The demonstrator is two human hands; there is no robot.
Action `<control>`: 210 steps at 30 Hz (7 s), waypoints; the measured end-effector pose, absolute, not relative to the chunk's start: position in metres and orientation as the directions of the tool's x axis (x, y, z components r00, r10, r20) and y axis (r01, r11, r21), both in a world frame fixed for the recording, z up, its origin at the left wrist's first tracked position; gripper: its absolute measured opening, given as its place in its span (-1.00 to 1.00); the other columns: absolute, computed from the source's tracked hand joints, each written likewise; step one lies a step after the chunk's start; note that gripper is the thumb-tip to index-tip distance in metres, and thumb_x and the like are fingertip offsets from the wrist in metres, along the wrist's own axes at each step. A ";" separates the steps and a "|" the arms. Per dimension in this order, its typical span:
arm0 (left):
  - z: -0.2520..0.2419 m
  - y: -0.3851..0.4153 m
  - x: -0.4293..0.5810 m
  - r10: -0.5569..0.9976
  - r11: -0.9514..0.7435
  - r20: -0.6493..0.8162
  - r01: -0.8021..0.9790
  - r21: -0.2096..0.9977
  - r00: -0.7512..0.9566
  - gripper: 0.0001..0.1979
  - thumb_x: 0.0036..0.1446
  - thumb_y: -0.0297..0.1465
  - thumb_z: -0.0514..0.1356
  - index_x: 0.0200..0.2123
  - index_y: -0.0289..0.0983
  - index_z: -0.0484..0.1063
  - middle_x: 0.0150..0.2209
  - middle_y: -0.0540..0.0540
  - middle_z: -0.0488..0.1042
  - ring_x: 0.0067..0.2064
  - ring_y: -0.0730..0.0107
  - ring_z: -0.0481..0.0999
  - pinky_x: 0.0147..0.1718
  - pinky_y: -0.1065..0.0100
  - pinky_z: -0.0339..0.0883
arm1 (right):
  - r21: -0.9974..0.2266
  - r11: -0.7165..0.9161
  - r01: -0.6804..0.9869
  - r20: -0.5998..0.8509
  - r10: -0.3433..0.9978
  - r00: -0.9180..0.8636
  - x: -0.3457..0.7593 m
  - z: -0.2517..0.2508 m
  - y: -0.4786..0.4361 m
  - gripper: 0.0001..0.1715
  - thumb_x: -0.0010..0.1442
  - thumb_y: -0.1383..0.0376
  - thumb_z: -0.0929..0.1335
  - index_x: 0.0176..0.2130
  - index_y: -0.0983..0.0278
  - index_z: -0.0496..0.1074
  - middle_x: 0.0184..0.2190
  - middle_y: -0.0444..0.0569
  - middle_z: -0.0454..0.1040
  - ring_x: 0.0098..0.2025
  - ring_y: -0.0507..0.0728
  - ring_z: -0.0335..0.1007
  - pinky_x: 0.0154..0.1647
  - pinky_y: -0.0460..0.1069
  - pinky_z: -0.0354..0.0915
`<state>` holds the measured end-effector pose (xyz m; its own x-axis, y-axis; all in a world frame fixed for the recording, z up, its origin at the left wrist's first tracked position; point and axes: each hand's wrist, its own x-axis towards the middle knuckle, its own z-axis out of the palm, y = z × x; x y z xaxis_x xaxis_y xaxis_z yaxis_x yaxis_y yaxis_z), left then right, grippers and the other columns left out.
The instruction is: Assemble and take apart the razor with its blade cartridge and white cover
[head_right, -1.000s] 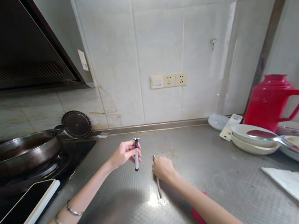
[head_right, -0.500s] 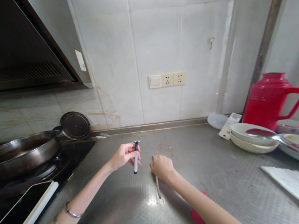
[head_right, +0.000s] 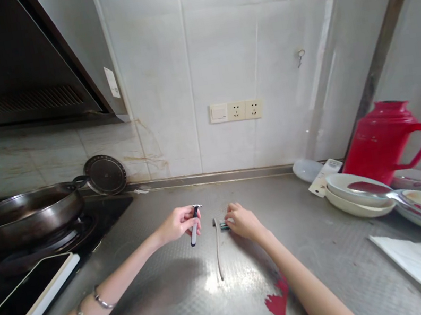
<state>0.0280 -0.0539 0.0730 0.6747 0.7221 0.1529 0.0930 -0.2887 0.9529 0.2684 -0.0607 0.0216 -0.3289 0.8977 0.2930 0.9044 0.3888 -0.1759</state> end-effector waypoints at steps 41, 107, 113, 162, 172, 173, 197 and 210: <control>0.070 -0.058 0.033 0.722 -0.267 0.116 0.120 0.956 0.682 -0.85 0.01 -0.39 0.12 -0.35 -0.33 0.25 -0.47 -0.08 0.41 -0.46 0.37 0.50 -0.58 0.45 0.35 | -0.350 0.430 0.832 0.245 0.900 -0.361 0.274 0.009 -0.048 -0.72 0.08 0.36 0.24 -0.29 0.29 0.52 -0.23 0.04 0.44 -0.13 0.11 0.30 -0.10 -0.06 0.17; 0.065 -0.054 0.038 0.819 -0.210 0.120 0.098 0.973 0.562 -0.76 -0.03 -0.29 0.16 -0.34 -0.33 0.25 -0.46 -0.10 0.44 -0.50 0.34 0.50 -0.63 0.42 0.34 | -0.802 0.440 0.404 0.379 0.898 -0.225 0.251 0.046 -0.071 -0.79 0.11 0.19 0.26 -0.34 0.29 0.34 -0.48 -0.09 0.40 -0.39 0.06 0.39 -0.63 -0.15 0.29; 0.066 -0.056 0.038 0.819 -0.202 0.113 0.099 0.974 0.563 -0.77 -0.03 -0.30 0.16 -0.34 -0.33 0.26 -0.46 -0.10 0.45 -0.50 0.34 0.50 -0.62 0.41 0.35 | -0.876 0.390 0.285 0.328 0.914 -0.240 0.247 0.052 -0.073 -0.75 0.00 0.17 0.35 -0.39 0.33 0.39 -0.48 -0.09 0.38 -0.42 0.05 0.35 -0.65 -0.13 0.34; 0.067 -0.052 0.036 0.896 -0.274 0.267 -0.031 0.961 0.354 -0.62 -0.05 -0.23 0.21 -0.20 -0.33 0.29 -0.36 -0.10 0.45 -0.44 0.36 0.51 -0.56 0.39 0.39 | -0.821 0.501 0.274 0.513 0.858 -0.031 0.241 0.066 -0.082 -0.72 -0.01 0.17 0.38 -0.32 0.31 0.50 -0.44 -0.04 0.49 -0.57 0.01 0.34 -0.50 -0.05 0.35; 0.062 -0.059 0.039 0.855 -0.498 0.450 0.164 0.851 0.259 -0.69 -0.09 -0.22 0.25 -0.39 -0.30 0.26 -0.57 0.06 0.37 -0.51 0.51 0.39 -0.53 0.51 0.20 | -0.828 0.532 0.179 0.533 0.845 -0.046 0.226 0.090 -0.061 -0.74 -0.07 0.21 0.40 -0.35 0.32 0.50 -0.40 -0.01 0.53 -0.50 0.03 0.36 -0.53 -0.05 0.35; 0.061 -0.061 0.040 0.847 -0.518 0.467 0.196 0.833 0.256 -0.69 -0.08 -0.21 0.25 -0.40 -0.30 0.26 -0.59 0.08 0.35 -0.54 0.54 0.35 -0.54 0.51 0.17 | -0.829 0.532 0.171 0.531 0.846 -0.056 0.223 0.091 -0.060 -0.75 -0.07 0.22 0.40 -0.35 0.32 0.50 -0.40 -0.01 0.53 -0.49 0.04 0.36 -0.52 -0.06 0.35; 0.074 -0.083 0.061 0.798 -0.602 0.525 0.328 0.729 0.297 -0.72 -0.03 -0.21 0.21 -0.39 -0.27 0.21 -0.66 0.14 0.29 -0.62 0.60 0.19 -0.59 0.53 0.07 | -0.799 0.560 0.219 0.540 0.828 -0.149 0.228 0.122 -0.077 -0.83 -0.03 0.30 0.38 -0.36 0.31 0.52 -0.37 -0.01 0.51 -0.36 0.08 0.41 -0.39 -0.06 0.35; 0.080 -0.081 0.061 0.804 -0.592 0.524 0.293 0.751 0.281 -0.74 -0.03 -0.24 0.21 -0.39 -0.27 0.24 -0.64 0.12 0.32 -0.60 0.58 0.24 -0.56 0.52 0.10 | -0.779 0.585 0.227 0.563 0.811 -0.160 0.225 0.123 -0.079 -0.86 -0.01 0.32 0.38 -0.37 0.29 0.52 -0.39 -0.03 0.51 -0.34 0.07 0.41 -0.37 -0.06 0.35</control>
